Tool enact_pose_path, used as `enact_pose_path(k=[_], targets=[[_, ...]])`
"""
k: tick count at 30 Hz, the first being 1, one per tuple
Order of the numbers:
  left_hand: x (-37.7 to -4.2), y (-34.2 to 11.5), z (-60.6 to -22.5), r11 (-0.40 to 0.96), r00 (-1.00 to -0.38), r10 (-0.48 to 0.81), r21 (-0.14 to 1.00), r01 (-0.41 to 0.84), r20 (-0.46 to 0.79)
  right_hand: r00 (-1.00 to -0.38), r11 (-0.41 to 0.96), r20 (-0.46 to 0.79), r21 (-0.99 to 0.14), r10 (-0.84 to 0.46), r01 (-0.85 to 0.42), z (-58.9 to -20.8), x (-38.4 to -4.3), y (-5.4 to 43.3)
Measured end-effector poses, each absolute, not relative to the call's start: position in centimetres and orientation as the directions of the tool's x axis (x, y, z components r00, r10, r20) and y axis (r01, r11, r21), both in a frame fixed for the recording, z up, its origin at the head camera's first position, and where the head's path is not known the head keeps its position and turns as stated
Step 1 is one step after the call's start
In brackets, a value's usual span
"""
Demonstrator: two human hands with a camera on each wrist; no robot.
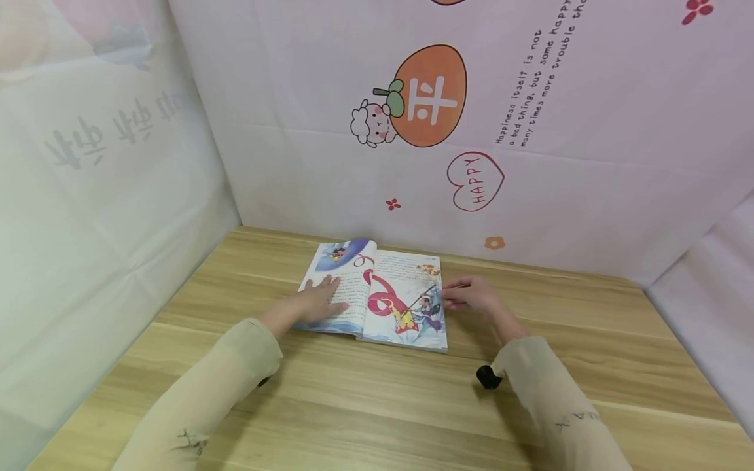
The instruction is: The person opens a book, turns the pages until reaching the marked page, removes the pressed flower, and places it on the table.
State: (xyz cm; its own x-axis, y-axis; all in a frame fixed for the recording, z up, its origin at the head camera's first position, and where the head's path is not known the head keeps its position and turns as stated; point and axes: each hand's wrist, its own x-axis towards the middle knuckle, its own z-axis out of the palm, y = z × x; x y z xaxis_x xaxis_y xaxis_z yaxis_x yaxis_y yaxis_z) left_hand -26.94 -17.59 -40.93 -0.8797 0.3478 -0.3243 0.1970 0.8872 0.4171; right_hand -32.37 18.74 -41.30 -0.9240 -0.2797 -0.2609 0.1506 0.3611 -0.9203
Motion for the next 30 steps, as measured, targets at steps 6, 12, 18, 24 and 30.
enact_pose_path(k=[6, 12, 18, 24, 30], targets=[[-26.9, -17.6, -41.0, 0.89, -0.883, 0.348, 0.408, 0.205, -0.315, -0.926, 0.304, -0.238, -0.942, -0.292, 0.146, -40.8, -32.1, 20.7], [-27.0, -17.6, -40.9, 0.887, -0.882, 0.354, 0.411, 0.211, -0.312, -0.934, 0.275, -0.23, -0.949, -0.273, 0.154, -40.1, -31.7, 22.5], [-27.0, -17.5, -40.9, 0.888, -0.881, 0.35, 0.411, 0.205, -0.317, -0.944, 0.291, -0.23, -0.944, -0.238, 0.156, -40.0, -31.4, 24.3], [-26.9, -17.5, -40.8, 0.891, -0.88, 0.352, 0.404, 0.209, -0.319, -0.948, 0.313, -0.224, -0.938, -0.226, 0.148, -40.3, -31.2, 25.9], [-26.9, -17.5, -40.8, 0.889, -0.879, 0.356, 0.405, 0.213, -0.317, -0.954, 0.329, -0.23, -0.931, -0.191, 0.158, -40.6, -31.1, 27.1]])
